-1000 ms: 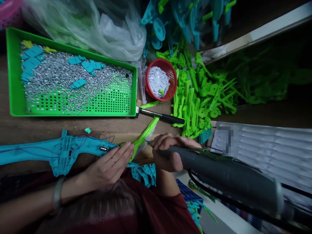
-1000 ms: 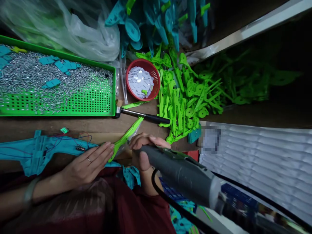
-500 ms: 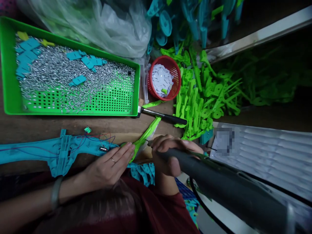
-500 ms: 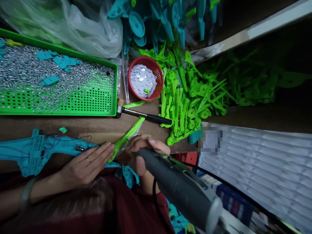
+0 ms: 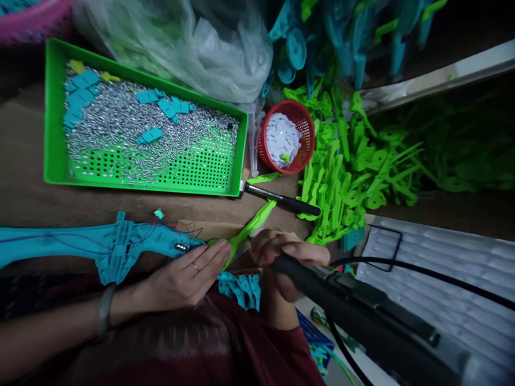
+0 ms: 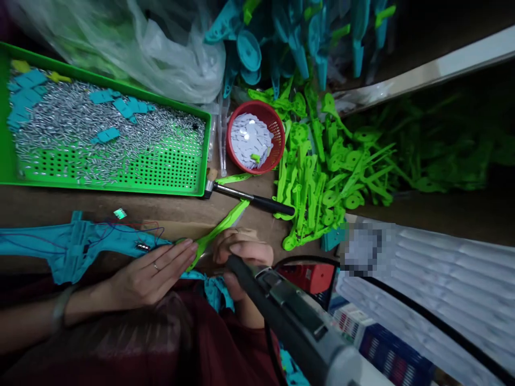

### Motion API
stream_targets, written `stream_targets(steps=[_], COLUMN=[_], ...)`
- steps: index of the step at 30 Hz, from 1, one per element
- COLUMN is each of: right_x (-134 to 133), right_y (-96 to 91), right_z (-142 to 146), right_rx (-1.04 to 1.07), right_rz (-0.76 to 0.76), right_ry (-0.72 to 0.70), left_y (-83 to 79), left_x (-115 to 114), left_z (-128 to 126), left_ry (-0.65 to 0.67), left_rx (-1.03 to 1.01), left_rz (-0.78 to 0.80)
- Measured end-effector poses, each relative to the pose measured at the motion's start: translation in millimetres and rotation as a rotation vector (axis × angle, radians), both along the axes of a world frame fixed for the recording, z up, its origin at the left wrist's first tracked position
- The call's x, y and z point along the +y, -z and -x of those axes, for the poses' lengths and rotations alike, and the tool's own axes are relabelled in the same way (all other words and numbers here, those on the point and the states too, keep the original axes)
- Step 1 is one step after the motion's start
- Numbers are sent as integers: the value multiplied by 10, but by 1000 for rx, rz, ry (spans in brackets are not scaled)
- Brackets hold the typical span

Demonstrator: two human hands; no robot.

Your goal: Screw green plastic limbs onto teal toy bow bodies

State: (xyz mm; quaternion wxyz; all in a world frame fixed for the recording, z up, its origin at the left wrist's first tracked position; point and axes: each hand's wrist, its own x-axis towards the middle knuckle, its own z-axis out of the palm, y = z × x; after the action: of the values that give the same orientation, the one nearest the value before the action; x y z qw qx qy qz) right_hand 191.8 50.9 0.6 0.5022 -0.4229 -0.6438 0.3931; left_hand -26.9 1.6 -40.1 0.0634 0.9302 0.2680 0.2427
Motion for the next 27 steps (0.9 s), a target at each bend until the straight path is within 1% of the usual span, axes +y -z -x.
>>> stream_targets(steps=[2, 3, 5, 6, 7, 8, 9, 11, 13, 14, 16, 19, 23, 25, 27], right_x=[108, 197, 458, 626, 811, 1000, 1180, 1470, 1626, 1658, 1664, 1637, 1646, 1639, 1579], right_y=[-151, -240, -380, -408, -400, -355, -282, -91, 82, 143, 207, 226, 268, 240, 110], right_z=[29, 71, 225, 336, 462, 595, 726, 945, 1072, 1100, 1105, 1077, 1111, 1140, 1121], right_rx=[46, 75, 131, 172, 211, 224, 300, 248, 170, 141, 129, 174, 179, 146, 75], right_rz=[-65, -79, -96, -135, -211, -255, -338, -304, -263, -252, -260, -278, -248, -246, -254], right_ry=[-121, -143, -90, -14, 43, 59, 132, 197, 219, 220, 210, 171, 124, 133, 182], left_y=[-5, -8, -18, -23, -28, -33, -36, -36, -32, -29, -23, -16, -23, -32, -40], left_x=[9, 17, 37, 46, 52, 57, 60, 62, 67, 71, 84, 106, 123, 120, 102], left_z=[-1, -5, -17, -24, -31, -37, -40, -41, -35, -31, -23, -15, -25, -38, -45], left_ry=[-1, -3, -14, -20, -26, -33, -39, -44, -46, -45, -42, -42, -34, -41, -56], left_rx=[-4, -1, 19, 33, 49, 60, 63, 51, 39, 35, 34, 26, 30, 29, 34], left_rz=[11, 17, 20, 15, 8, 2, -2, -6, -8, -12, -19, -25, -6, 13, 15])
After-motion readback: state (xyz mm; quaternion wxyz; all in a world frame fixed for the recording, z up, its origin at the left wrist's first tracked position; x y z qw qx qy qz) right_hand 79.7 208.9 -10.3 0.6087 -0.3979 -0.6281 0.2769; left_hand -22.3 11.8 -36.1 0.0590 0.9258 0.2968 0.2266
